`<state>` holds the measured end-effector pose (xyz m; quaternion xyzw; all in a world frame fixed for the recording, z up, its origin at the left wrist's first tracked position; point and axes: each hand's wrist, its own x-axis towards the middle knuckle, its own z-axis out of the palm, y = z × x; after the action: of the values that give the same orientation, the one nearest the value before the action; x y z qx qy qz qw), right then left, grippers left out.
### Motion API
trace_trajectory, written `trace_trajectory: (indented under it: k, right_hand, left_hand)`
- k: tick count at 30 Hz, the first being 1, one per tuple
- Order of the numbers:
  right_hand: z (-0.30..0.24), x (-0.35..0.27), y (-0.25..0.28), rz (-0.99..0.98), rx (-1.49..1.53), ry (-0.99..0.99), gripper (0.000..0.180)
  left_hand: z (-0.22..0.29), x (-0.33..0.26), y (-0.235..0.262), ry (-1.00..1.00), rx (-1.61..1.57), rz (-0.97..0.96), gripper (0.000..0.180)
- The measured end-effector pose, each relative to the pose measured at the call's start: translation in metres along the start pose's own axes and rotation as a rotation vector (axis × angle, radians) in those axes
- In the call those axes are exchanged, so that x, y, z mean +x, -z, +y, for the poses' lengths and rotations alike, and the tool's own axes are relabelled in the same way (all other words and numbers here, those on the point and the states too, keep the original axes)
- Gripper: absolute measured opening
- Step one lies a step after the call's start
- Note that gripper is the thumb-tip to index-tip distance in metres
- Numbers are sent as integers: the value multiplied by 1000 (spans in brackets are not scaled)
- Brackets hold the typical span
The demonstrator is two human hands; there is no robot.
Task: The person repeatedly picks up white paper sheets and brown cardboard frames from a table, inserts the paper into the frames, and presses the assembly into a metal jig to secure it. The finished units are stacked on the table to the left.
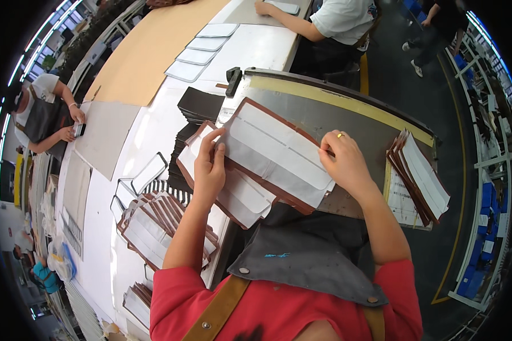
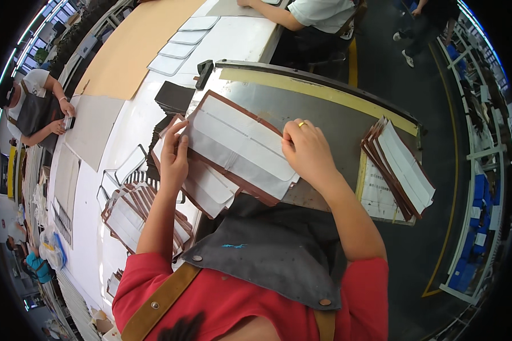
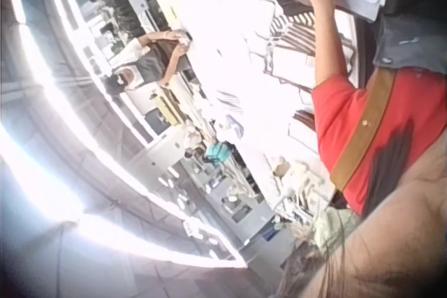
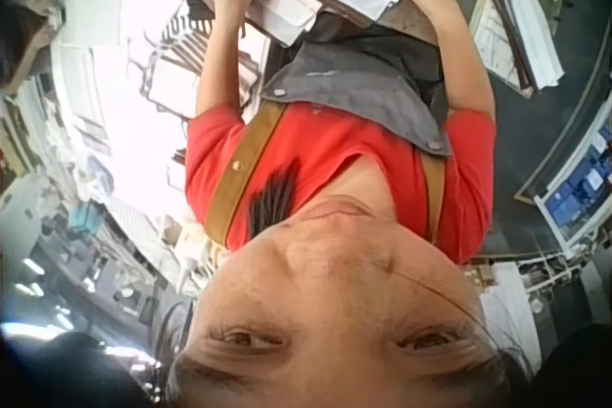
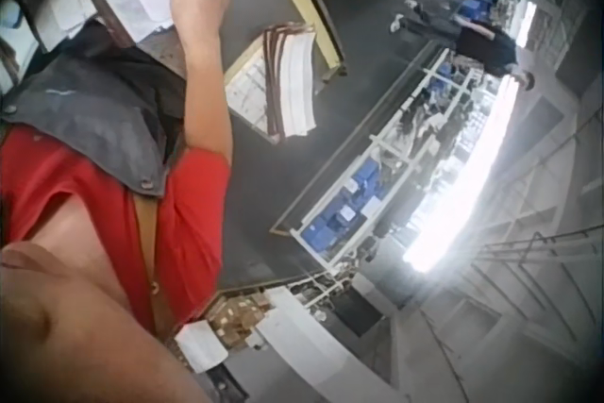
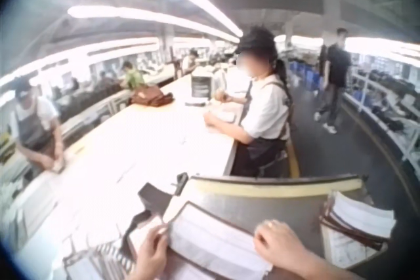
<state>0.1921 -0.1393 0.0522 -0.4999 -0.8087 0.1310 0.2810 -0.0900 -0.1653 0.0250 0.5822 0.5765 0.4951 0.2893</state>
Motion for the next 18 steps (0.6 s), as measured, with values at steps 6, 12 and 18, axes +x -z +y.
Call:
trace_trajectory:
  k: [6,12,18]
  right_hand:
    - [19,-2,23,63,-20,-18,13]
    - [44,-5,15,90,-137,33,10]
    - [55,-11,7,116,40,-27,11]
  left_hand:
    - [19,3,-19,210,-315,-168,32]
    - [25,12,-30,291,-331,-280,38]
    - [10,46,-33,391,-250,-348,40]
